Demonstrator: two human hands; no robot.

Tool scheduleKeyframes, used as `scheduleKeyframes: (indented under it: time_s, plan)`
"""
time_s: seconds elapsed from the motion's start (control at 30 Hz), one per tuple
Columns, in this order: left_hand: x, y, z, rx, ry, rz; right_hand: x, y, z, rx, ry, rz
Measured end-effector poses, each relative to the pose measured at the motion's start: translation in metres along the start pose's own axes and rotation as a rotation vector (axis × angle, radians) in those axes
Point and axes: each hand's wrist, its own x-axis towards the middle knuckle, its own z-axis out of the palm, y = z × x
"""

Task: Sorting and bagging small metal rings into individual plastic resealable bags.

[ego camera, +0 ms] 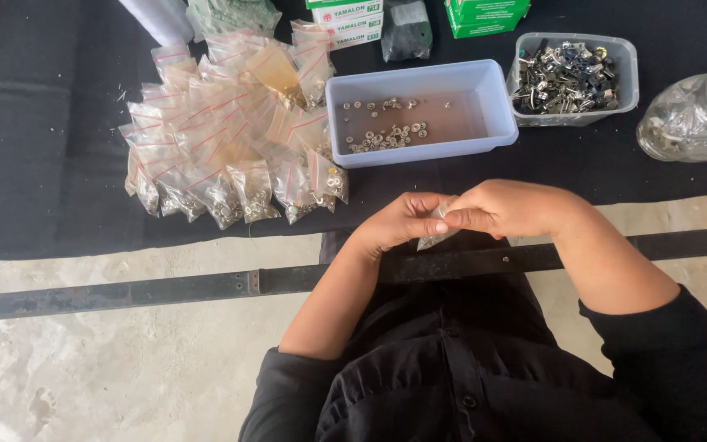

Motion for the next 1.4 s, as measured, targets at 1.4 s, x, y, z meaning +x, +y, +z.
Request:
scheduleKeyframes:
  time_s: [1.4]
  plan:
    - [-0.011, 0.024, 0.011, -0.153, -0.189, 0.056, 0.171, 0.026, -0.074, -0.394, 0.184, -0.248]
